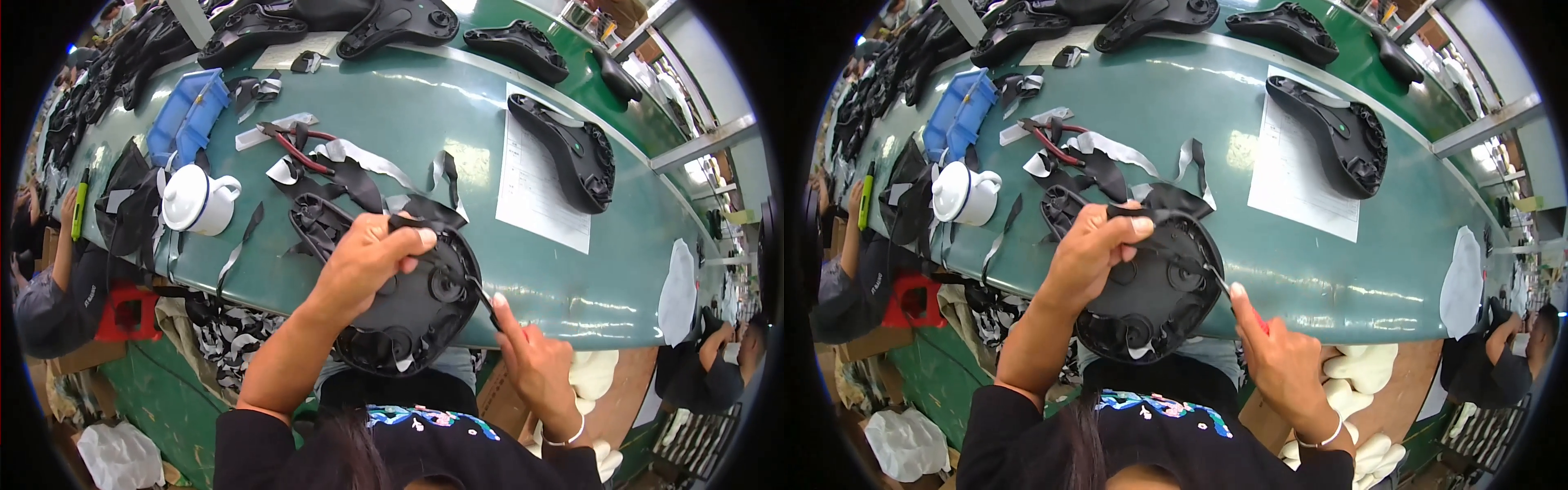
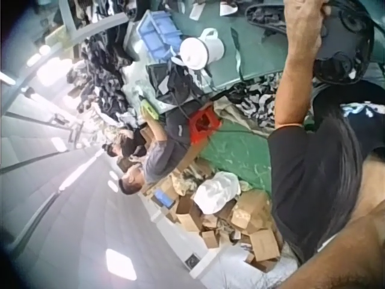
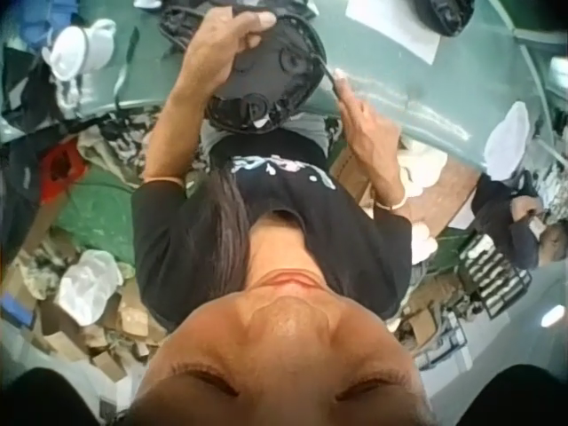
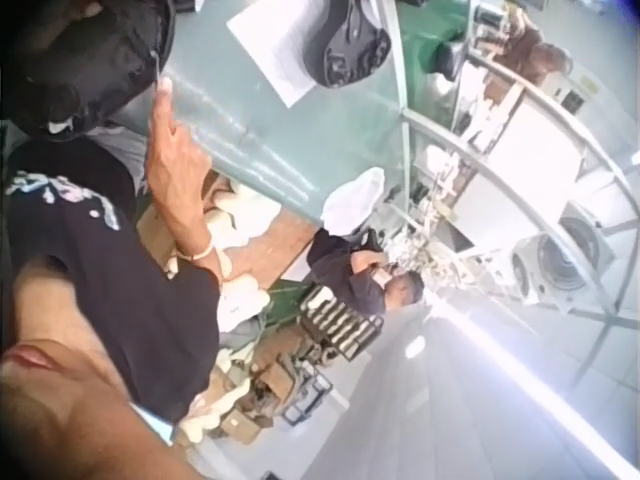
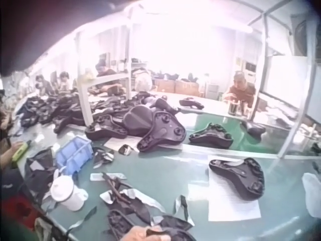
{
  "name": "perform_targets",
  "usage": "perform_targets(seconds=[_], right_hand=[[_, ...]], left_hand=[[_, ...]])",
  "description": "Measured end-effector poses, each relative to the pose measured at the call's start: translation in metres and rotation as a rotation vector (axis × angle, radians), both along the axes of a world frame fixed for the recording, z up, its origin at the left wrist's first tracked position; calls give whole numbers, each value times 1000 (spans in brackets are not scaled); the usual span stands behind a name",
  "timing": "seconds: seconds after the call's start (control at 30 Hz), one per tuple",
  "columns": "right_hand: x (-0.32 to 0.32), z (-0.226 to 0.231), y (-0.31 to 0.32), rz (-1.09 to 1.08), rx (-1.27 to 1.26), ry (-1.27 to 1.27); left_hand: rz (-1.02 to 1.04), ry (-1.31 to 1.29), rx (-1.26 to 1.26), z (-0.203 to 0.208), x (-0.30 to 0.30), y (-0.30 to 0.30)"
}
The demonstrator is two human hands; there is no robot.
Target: The worker is trimming excess material from bicycle saddles using a utility knife.
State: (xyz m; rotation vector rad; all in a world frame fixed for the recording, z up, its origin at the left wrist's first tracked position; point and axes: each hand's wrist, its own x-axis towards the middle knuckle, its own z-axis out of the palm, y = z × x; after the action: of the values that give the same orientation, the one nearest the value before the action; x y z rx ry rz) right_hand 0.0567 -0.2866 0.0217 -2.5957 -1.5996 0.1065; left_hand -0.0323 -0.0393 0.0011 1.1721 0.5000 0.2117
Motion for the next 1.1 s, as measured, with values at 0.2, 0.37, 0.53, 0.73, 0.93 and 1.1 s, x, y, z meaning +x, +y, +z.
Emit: perform_targets(seconds=[0.2, 0.37, 0.53, 0.73, 0.93, 1.1], right_hand=[[10, 0, 21, -63, 62, 54], [-18, -6, 18, -130, 31, 3], [11, -4, 24, -125, 115, 127], [28, -10, 41, -9, 299, 96], [10, -17, 43, -45, 161, -91], [-18, 2, 38, -139, 2, 38]], left_hand=[[-184, -255, 302, 5, 15, -5], [252, -734, -402, -4, 17, 17], [119, -202, 1086, 17, 21, 0], [-70, -266, 1598, -20, 37, 32], [78, -279, 1332, -20, 48, 29], [232, -45, 837, -16, 44, 42]])
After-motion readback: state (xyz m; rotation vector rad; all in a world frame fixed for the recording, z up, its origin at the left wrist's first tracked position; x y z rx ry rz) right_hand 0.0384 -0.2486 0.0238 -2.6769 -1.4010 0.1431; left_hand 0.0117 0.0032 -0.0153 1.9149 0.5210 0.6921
